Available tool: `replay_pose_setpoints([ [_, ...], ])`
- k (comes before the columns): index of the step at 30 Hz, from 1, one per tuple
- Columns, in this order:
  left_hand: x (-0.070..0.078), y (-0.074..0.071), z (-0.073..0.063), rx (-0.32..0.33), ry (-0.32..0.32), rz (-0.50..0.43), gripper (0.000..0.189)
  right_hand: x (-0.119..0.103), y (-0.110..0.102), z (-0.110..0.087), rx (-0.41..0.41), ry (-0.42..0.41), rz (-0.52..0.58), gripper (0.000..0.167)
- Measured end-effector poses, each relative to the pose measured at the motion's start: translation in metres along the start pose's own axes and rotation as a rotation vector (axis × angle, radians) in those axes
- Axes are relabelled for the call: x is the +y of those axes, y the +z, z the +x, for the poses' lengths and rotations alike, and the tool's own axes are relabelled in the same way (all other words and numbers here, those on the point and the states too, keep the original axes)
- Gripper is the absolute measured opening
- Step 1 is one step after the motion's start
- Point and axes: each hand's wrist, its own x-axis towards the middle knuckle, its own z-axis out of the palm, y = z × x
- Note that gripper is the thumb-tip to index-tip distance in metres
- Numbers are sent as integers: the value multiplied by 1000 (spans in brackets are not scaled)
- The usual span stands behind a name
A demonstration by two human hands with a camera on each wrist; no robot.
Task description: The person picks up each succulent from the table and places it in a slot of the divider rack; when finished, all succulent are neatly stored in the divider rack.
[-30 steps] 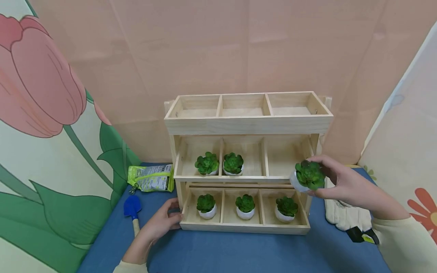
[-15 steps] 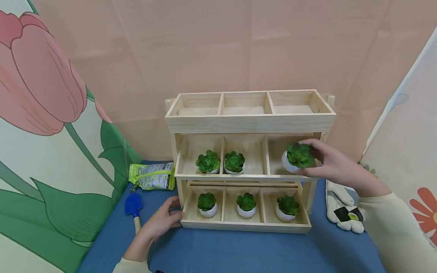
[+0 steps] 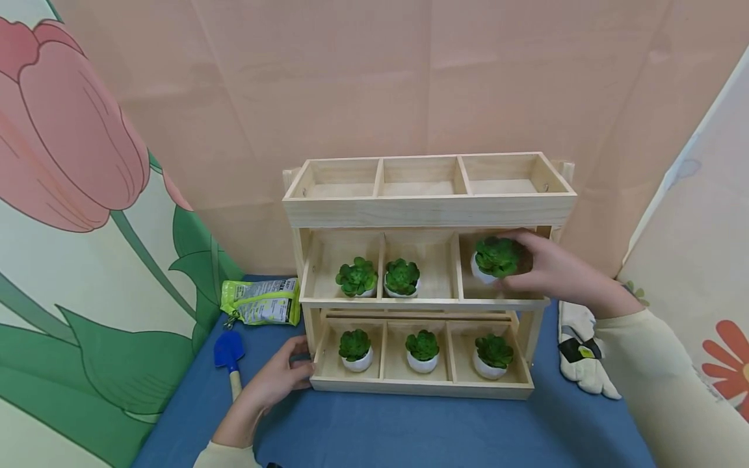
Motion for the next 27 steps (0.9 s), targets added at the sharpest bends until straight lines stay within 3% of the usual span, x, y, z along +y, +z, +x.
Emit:
replay_pose_setpoints([
  [7, -1, 0, 1, -15, 5, 17, 64, 2, 4, 9, -16, 21, -46, 75],
  [16, -1, -1, 2, -28, 14, 19, 66, 1, 12, 15, -31, -24, -87, 69],
  [27, -1, 0, 1, -17, 15, 21, 64, -2, 16, 19, -106, -38, -132, 71],
])
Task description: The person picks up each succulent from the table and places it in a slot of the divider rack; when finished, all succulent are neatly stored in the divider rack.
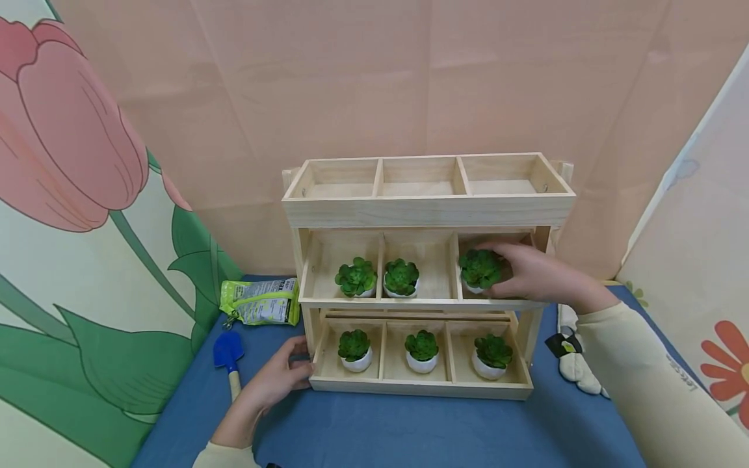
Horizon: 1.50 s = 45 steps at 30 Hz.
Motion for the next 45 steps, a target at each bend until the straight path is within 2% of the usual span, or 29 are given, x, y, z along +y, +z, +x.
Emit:
replay_pose_setpoints([
  [8, 1, 0, -1, 23, -16, -12, 63, 4, -2, -1, -43, -10, 11, 71],
  [17, 2, -1, 0, -7, -12, -2, 64, 1, -9, -5, -106, 20, 5, 66],
  [27, 2, -1, 0, 8, -20, 7, 64, -1, -14, -11, -152, 29, 6, 64],
  [38, 0, -1, 0, 12, -21, -3, 65, -1, -13, -14, -175, 34, 17, 60],
  [45, 1, -1, 0, 16, -19, -18, 64, -2, -14, -21, -126, 0, 6, 59],
])
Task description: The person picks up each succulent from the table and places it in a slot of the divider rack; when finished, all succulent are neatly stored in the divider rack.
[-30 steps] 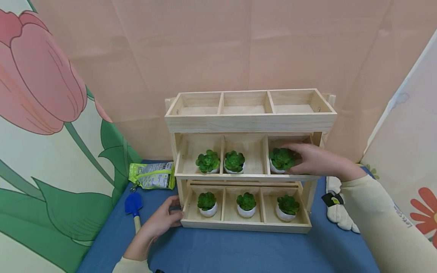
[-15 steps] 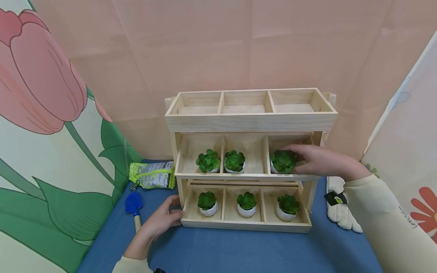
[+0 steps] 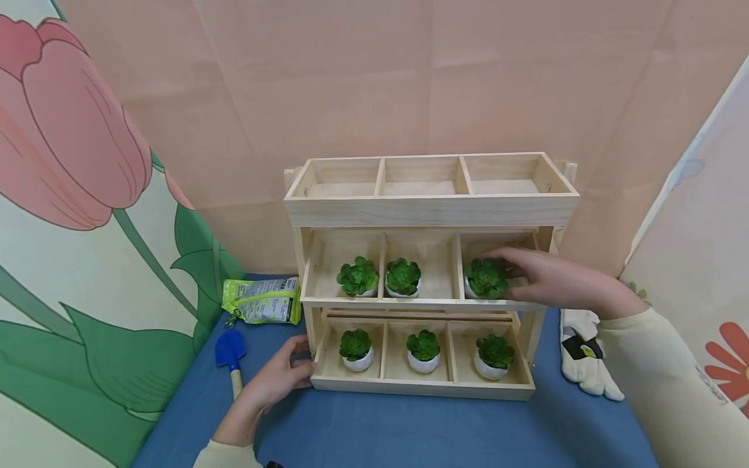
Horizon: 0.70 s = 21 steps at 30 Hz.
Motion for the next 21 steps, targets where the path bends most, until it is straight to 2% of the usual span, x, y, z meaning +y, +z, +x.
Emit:
replay_pose_setpoints([
  [5, 2, 2, -1, 4, 5, 21, 62, -5, -2, -17, 67, -41, -44, 57],
  [9, 6, 3, -2, -14, 21, 87, 62, -7, -2, -42, 189, -121, -148, 53],
  [13, 14, -3, -7, 45, 66, 340, 59, -6, 0, -65, 307, -157, -248, 50],
  [16, 24, -9, -15, 125, 115, 529, 55, -2, 3, -80, 355, -163, -284, 54],
  [21, 39, -16, -27, 235, 227, 644, 51, 5, 13, -102, 381, -103, -355, 60],
])
